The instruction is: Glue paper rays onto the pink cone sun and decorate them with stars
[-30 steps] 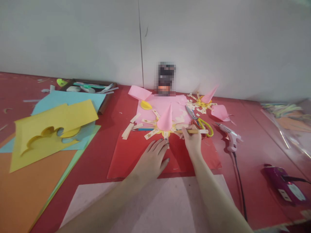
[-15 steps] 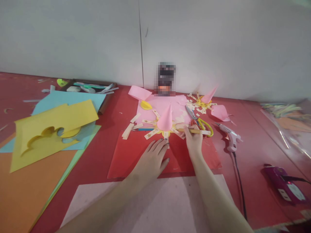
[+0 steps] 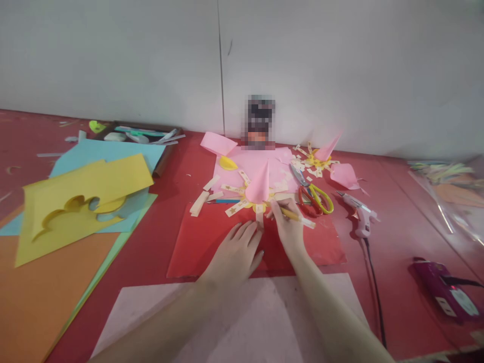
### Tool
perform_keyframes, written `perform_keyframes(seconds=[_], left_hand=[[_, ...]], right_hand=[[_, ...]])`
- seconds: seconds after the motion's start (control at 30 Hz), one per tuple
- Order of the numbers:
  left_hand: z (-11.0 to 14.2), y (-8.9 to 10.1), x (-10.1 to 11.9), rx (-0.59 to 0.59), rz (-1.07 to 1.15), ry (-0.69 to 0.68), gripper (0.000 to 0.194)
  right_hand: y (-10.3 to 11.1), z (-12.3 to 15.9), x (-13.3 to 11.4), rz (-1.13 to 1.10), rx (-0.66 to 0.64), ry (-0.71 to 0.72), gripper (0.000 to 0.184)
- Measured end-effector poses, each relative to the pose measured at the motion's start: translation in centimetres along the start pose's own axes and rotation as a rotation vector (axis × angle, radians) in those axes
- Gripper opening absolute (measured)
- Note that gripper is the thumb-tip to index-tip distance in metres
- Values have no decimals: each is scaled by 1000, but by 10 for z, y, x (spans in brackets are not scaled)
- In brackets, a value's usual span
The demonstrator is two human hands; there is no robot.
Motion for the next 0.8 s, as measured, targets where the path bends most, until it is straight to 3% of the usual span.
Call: perform_keyframes(seconds=[0.23, 0.8], left_hand=[[2, 2, 5, -5, -41, -17, 35], [2, 1, 4, -8, -32, -21, 33]], right_hand=[[-4, -4, 10, 65, -74, -33, 31], [-2, -2, 10, 228, -58, -25, 28]])
Point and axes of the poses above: each hand's wrist, its own z-axis away from the middle knuckle, its own y-axis out of the back of the hand, x = y × z, the point moved 9 cm from there along -z, towards the middle knuckle, and after that the axes turned 2 degrees about x, right-handed, at the moved point
